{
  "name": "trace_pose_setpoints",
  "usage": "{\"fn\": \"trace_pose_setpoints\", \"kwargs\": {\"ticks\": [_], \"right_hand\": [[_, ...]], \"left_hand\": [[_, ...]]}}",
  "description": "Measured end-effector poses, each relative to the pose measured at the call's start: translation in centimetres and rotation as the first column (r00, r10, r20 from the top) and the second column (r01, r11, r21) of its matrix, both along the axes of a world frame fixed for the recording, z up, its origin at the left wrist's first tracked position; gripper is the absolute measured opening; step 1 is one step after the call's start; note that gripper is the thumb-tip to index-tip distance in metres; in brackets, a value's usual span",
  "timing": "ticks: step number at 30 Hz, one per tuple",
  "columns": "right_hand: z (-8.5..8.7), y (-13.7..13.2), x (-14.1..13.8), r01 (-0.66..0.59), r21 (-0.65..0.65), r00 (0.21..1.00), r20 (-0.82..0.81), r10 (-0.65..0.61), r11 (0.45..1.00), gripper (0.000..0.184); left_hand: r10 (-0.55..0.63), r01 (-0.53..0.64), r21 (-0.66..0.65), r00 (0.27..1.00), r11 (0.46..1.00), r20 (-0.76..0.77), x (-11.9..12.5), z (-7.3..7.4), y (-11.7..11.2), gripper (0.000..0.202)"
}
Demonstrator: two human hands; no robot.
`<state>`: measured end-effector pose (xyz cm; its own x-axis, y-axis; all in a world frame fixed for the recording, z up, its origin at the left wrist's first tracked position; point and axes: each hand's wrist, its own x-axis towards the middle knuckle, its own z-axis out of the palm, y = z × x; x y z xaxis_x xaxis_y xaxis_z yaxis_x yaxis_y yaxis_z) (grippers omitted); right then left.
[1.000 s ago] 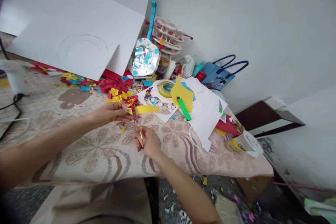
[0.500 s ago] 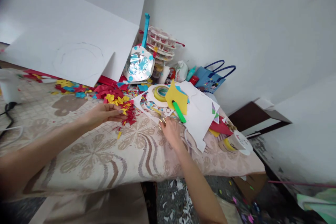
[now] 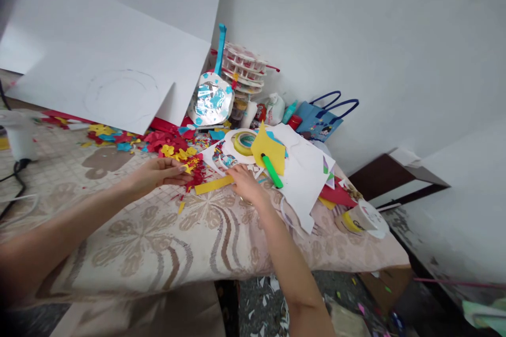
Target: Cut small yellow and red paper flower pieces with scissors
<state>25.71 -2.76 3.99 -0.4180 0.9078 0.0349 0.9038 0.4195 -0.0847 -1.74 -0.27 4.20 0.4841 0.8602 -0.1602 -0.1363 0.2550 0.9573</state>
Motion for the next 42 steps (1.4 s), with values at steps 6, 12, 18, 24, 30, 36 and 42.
{"fn": "trace_pose_setpoints", "kwargs": {"ticks": [6,12,18,24,30,36,42], "right_hand": [[0.9,0.4,2.2,0.027,0.023,0.994,-0.110,-0.025,0.999,0.019],[3.5,1.0,4.4,0.357,0.202,0.934,-0.093,-0.345,0.912,0.023],[3.5,1.0,-3.8,0.048,0.027,0.769,-0.639,-0.020,0.998,0.020],[0.7,0.8,-9.1,-0.218,-0.210,0.555,-0.830,-0.056,0.953,0.025],[-0.4,0.2,-8.2,-0.260,-0.336,0.424,-0.882,-0.206,0.905,0.025],[-1.2,-0.2,-8.4,-0.185,-0.340,0.378,-0.891,-0.252,0.922,0.024],[-1.0,-0.5,-8.6,-0.149,-0.316,0.432,-0.873,-0.226,0.937,0.022]], "left_hand": [[0.006,-0.006,-0.012,1.000,1.000,0.018,-0.1,0.5,-0.1,0.024],[0.012,-0.012,-0.013,1.000,1.000,0.010,-0.1,0.6,-0.3,0.023],[0.011,-0.010,0.039,0.999,0.999,-0.041,0.0,0.3,-0.3,0.027],[-0.017,0.028,0.101,0.994,0.994,-0.106,0.0,0.1,-0.3,0.028],[-0.062,0.067,0.049,0.992,0.997,-0.107,0.3,0.1,-0.4,0.031],[-0.050,0.066,0.090,0.984,0.994,-0.172,0.4,-0.3,-0.2,0.031],[-0.081,0.097,0.087,0.980,0.991,-0.180,0.6,-0.1,-0.5,0.033]]}}
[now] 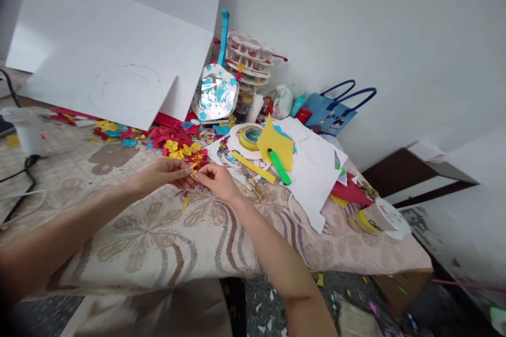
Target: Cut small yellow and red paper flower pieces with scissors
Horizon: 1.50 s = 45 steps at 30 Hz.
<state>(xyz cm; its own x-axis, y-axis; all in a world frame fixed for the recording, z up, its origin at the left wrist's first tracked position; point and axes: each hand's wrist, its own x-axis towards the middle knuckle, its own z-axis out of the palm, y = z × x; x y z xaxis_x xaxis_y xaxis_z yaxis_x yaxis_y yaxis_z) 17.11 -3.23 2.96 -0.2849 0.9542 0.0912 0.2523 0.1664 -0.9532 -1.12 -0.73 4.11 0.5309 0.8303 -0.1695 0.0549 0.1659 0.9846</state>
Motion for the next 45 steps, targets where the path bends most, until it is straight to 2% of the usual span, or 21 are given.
{"fn": "trace_pose_setpoints", "kwargs": {"ticks": [3,7,10,13,18,21,24,28,31,36,38,45], "right_hand": [[-0.1,-0.3,-0.2,0.052,0.163,0.994,0.087,-0.067,0.985,0.016],[-0.3,-0.9,-0.8,0.111,0.441,0.955,0.200,-0.218,0.891,0.014],[-0.4,-1.2,-1.1,0.111,0.541,0.925,0.250,-0.285,0.834,0.016],[-0.4,-1.1,-0.9,0.108,0.492,0.938,0.237,-0.252,0.864,0.015],[-0.8,-0.4,-0.3,0.081,0.211,0.994,0.054,-0.095,0.974,0.020],[-1.2,0.0,-0.1,0.047,0.076,0.998,-0.055,-0.043,0.996,0.025],[-1.4,0.1,-0.1,0.016,-0.006,0.993,-0.114,-0.017,1.000,0.026],[-1.1,-0.1,-0.4,0.049,0.054,0.990,-0.131,-0.041,0.997,0.018],[-0.8,-0.3,-0.5,0.073,0.109,0.989,-0.138,-0.057,0.991,0.022],[-0.5,-0.3,-0.2,0.064,0.201,0.990,-0.133,-0.037,0.977,0.010],[-0.4,-0.3,-0.1,0.066,0.226,0.993,-0.112,-0.041,0.972,0.007],[-0.3,-0.3,0.3,0.109,0.188,0.992,-0.081,-0.095,0.976,0.014]], "left_hand": [[0.016,-0.016,-0.030,1.000,0.999,0.012,0.2,0.1,-0.1,0.035],[0.055,-0.047,-0.087,0.995,0.995,0.084,0.2,-0.1,-0.2,0.031],[0.061,-0.044,-0.117,0.987,0.992,0.147,0.2,-0.4,-0.2,0.027],[0.051,-0.032,-0.120,0.986,0.992,0.159,0.0,-0.5,0.0,0.025],[0.037,-0.020,-0.119,0.989,0.993,0.143,-0.3,-0.5,0.3,0.023],[0.012,0.008,-0.129,0.988,0.992,0.157,-0.5,-0.5,0.4,0.021],[-0.010,0.031,-0.118,0.984,0.992,0.180,-0.7,-0.5,0.5,0.019],[-0.036,0.035,0.024,0.996,0.999,0.081,-0.6,-0.4,0.5,0.019],[-0.051,0.050,0.128,0.999,0.991,0.006,-0.4,-0.3,0.5,0.020],[0.009,-0.018,0.179,0.998,0.984,0.055,-0.1,-0.1,0.2,0.019],[-0.001,-0.012,0.199,0.998,0.980,0.064,-0.1,0.1,0.1,0.017],[0.003,-0.002,0.298,1.000,0.954,-0.005,-0.3,0.2,0.0,0.017]]}}
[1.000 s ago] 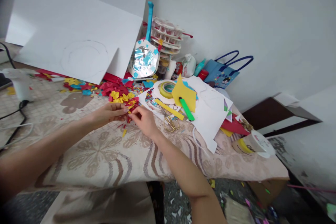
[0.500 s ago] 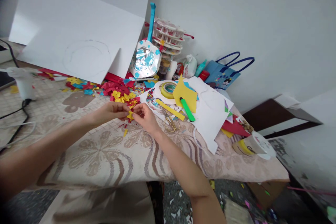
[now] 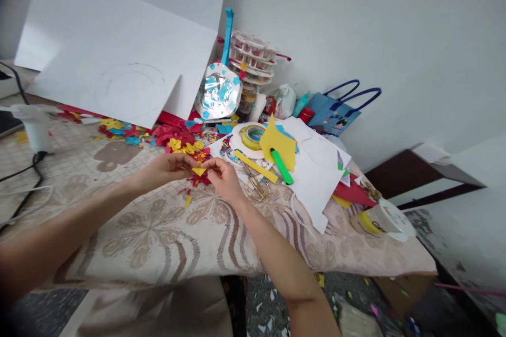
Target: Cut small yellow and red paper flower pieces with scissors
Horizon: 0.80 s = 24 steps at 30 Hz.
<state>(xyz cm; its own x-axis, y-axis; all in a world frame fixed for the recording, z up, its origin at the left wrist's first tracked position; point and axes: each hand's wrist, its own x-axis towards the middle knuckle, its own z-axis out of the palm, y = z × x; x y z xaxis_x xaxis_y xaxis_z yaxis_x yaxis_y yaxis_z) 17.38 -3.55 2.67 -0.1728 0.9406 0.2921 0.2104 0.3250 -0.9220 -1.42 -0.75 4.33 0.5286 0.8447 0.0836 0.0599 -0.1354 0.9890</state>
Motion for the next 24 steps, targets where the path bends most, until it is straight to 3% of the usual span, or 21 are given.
{"fn": "trace_pose_setpoints", "kwargs": {"ticks": [7,16,24], "right_hand": [[0.15,-0.28,-0.12,-0.028,0.067,1.000,0.007,0.027,0.997,0.012],[0.56,-0.51,-0.29,-0.004,0.107,1.000,-0.016,0.006,0.994,0.009],[-0.04,-0.36,-0.58,0.047,-0.008,0.995,-0.088,-0.048,0.999,0.016]], "left_hand": [[0.065,-0.070,0.107,0.997,0.992,0.048,0.41,-0.60,-0.29,0.025],[0.090,-0.101,0.144,0.993,0.984,0.082,0.53,-0.64,-0.35,0.022],[0.120,-0.124,0.136,0.992,0.983,0.040,0.65,-0.39,-0.56,0.020]]}}
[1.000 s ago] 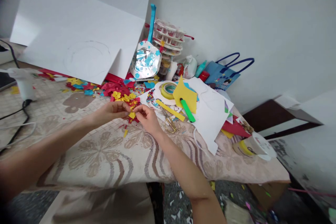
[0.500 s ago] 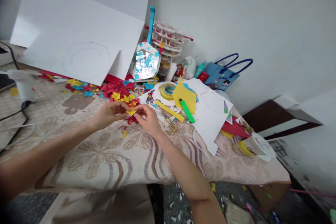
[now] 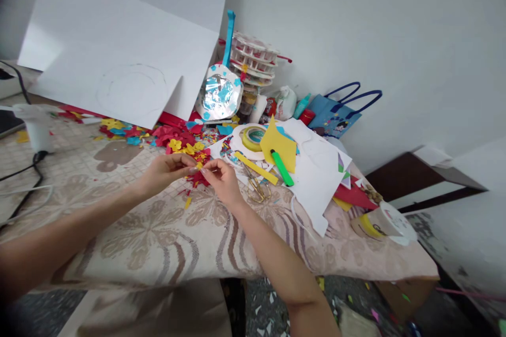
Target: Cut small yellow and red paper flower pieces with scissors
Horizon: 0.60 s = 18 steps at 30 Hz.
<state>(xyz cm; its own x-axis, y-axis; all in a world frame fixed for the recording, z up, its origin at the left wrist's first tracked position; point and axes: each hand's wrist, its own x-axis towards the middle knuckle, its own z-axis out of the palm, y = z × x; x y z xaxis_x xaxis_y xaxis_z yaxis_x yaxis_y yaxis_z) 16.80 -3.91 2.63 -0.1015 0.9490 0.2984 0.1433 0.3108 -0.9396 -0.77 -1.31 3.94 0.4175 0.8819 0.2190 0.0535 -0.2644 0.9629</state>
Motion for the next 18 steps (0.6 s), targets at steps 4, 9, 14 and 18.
{"fn": "trace_pose_setpoints", "kwargs": {"ticks": [4,9,14,18], "right_hand": [[-0.40,0.02,-0.13,0.006,-0.045,0.999,-0.047,-0.008,0.999,0.014],[-0.42,-0.22,-0.35,0.008,-0.032,0.998,-0.060,-0.010,0.999,0.011],[-0.52,-0.10,-0.56,-0.018,-0.108,0.981,-0.194,-0.003,0.994,0.016],[-0.63,0.13,-0.56,-0.033,-0.161,0.964,-0.265,-0.011,0.986,0.020]], "left_hand": [[0.031,-0.030,-0.027,0.999,0.999,0.011,0.18,0.14,-0.19,0.022],[0.073,-0.072,-0.073,0.997,0.995,0.017,0.32,0.20,-0.36,0.023],[0.049,-0.046,-0.074,0.998,0.996,0.029,0.22,0.25,-0.29,0.021],[0.015,-0.013,-0.057,0.999,0.998,0.031,0.16,0.02,-0.20,0.019]]}}
